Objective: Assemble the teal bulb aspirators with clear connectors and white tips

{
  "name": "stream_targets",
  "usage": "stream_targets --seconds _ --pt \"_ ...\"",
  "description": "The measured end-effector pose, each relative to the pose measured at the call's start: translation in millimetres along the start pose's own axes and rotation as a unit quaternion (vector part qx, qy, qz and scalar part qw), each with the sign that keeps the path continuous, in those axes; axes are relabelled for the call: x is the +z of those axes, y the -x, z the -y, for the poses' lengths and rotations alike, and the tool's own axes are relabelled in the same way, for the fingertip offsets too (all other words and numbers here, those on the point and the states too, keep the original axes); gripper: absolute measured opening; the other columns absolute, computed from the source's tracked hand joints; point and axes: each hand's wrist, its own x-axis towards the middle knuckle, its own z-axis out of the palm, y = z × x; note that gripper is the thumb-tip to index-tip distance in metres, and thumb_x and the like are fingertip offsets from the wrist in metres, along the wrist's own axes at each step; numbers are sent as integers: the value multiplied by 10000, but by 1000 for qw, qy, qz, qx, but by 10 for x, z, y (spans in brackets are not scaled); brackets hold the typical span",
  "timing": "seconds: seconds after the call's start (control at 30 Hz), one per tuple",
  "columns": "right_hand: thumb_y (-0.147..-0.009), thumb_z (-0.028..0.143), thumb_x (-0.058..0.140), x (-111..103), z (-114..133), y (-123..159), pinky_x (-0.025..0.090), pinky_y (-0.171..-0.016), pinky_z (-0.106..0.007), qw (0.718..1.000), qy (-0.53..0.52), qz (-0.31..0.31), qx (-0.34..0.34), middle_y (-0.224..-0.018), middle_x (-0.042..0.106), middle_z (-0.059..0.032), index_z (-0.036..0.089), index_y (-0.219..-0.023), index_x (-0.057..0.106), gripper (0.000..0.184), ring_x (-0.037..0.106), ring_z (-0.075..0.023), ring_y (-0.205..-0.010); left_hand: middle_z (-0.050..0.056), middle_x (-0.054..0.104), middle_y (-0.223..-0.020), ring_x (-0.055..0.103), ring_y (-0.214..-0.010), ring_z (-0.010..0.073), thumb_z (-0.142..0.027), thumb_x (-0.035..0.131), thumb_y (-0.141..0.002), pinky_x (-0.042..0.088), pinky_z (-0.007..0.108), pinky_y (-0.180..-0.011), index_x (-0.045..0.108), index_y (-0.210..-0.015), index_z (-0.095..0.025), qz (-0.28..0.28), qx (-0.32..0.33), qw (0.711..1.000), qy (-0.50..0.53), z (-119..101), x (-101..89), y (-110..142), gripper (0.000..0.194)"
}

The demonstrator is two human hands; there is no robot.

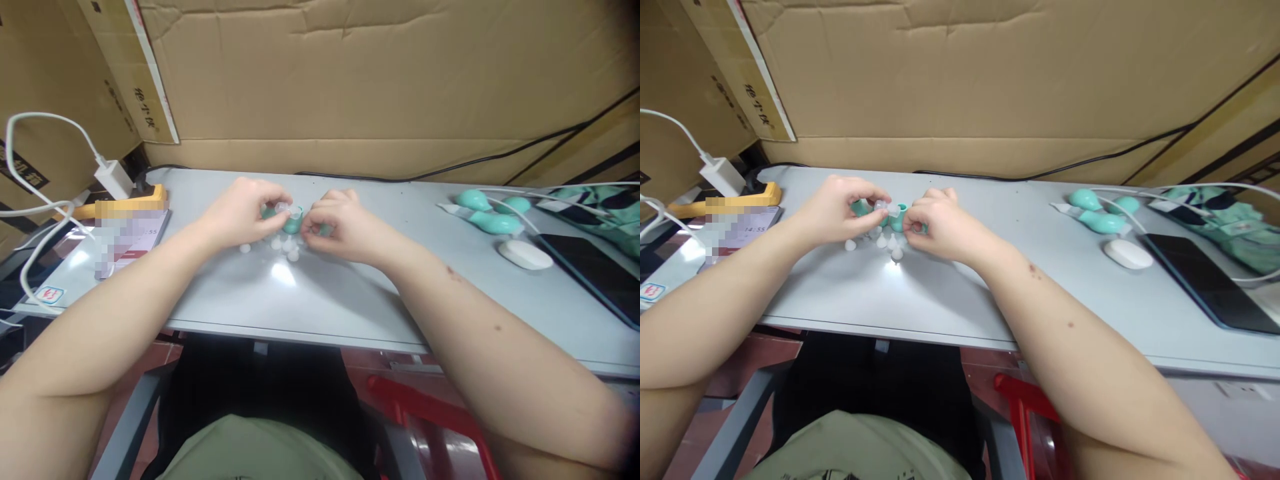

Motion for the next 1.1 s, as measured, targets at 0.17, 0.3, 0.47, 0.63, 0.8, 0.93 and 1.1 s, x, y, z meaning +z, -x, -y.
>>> stream_targets --seconds 0.17,0.3,0.47,0.63,0.8,0.93,1.1 --pt "-881 310 768 -43 15 9 460 -944 -445 988 -112 -96 40 -945 753 -43 242 -1016 653 190 657 -249 -932 71 857 -994 777 -884 190 -391 734 -928 603 310 -856 853 -1094 -184 -14 -12 998 57 7 5 15 290" --pt "-944 454 788 -21 62 -14 534 -806 -372 964 -239 -111 39 -944 767 -45 242 -1141 683 308 704 -223 -878 77 855 -981 780 -887 190 -423 798 -916 607 302 -836 860 -1085 -179 -18 -16 994 106 -20 39 35 303" --pt "-926 471 811 -109 71 -15 535 -711 -355 961 -246 -110 56 -839 773 -45 212 -938 775 261 680 -196 -764 81 858 -1015 778 -908 204 -403 805 -908 589 330 -865 856 -1074 -194 9 11 996 83 -32 30 31 271" --pt "-878 441 842 -462 -5 80 464 -576 -345 974 -195 35 114 -721 739 -20 231 -830 796 220 636 -179 -636 47 825 -924 708 -923 236 -379 747 -927 505 445 -996 862 -1078 -235 87 59 993 -50 -30 -109 29 238" --pt "-824 395 825 -543 9 80 397 -533 -319 972 -76 155 159 -670 709 33 247 -787 760 165 575 -143 -561 58 786 -955 613 -1032 278 -290 721 -893 424 479 -1002 888 -1072 -270 182 59 975 -111 -35 -175 43 245" --pt "-819 410 810 -481 106 41 374 -573 -321 964 -17 187 187 -733 720 25 246 -843 721 188 596 -154 -614 88 727 -1056 567 -1103 299 -310 739 -927 405 498 -1023 897 -1120 -268 201 58 972 -106 -19 -141 50 254" --pt "-803 465 842 -460 121 47 340 -595 -330 970 0 166 179 -729 692 14 243 -821 663 286 581 -165 -637 76 687 -1040 565 -1150 298 -282 782 -942 404 500 -1069 899 -1026 -270 191 55 976 -91 34 -42 58 145"
